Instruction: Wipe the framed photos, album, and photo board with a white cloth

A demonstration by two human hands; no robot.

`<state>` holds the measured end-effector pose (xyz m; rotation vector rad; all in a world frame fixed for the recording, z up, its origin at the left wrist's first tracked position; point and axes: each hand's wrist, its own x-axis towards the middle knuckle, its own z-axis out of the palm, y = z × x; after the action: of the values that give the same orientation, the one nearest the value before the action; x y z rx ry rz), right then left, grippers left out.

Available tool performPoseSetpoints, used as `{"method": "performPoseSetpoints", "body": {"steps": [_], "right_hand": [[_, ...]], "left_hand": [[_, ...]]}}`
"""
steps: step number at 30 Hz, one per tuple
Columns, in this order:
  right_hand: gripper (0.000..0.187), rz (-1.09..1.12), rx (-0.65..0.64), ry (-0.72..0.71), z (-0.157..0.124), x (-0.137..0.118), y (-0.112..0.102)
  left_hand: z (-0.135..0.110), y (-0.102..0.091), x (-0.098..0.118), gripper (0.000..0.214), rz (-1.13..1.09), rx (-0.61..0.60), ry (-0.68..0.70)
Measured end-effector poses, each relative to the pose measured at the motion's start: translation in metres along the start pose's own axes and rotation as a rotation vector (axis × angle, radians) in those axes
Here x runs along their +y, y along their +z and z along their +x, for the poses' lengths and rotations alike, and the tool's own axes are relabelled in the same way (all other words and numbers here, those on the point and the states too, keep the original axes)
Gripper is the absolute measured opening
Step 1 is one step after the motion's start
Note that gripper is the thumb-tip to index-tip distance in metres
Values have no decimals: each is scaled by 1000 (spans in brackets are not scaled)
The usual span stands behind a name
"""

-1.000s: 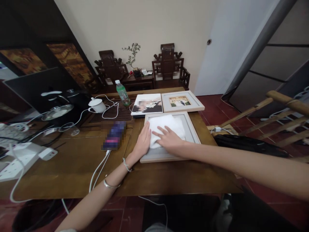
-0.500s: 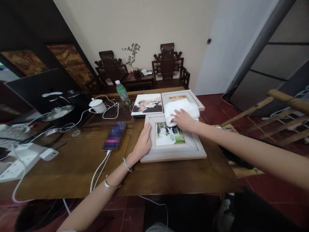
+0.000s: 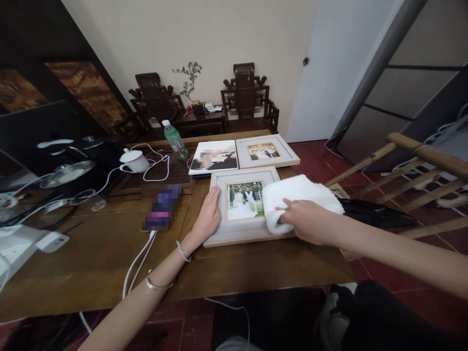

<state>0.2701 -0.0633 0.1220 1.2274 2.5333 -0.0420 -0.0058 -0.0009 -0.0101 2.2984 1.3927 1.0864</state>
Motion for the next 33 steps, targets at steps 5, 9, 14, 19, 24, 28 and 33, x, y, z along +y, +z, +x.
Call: {"method": "performPoseSetpoints", "body": {"steps": [5, 9, 14, 19, 24, 28, 33], "right_hand": [[43, 39, 15, 72, 7, 9, 2], [49, 17, 125, 117, 46, 45, 7], [50, -63, 222, 98, 80, 70, 11], [48, -90, 289, 19, 63, 54, 20], [47, 20, 207, -9, 11, 20, 27], [49, 78, 104, 26, -19, -3, 25], [51, 92, 91, 39, -16, -13, 22]], "left_hand": [[0, 0, 0, 63, 21, -14, 16], [0, 1, -1, 64, 6, -10, 24], [1, 0, 1, 63, -2, -33, -1], [2, 1, 3, 61, 22, -24, -27], [1, 3, 1, 62, 7, 14, -11], [0, 3, 0, 62, 2, 15, -11], [1, 2, 1, 62, 13, -1, -1]]}}
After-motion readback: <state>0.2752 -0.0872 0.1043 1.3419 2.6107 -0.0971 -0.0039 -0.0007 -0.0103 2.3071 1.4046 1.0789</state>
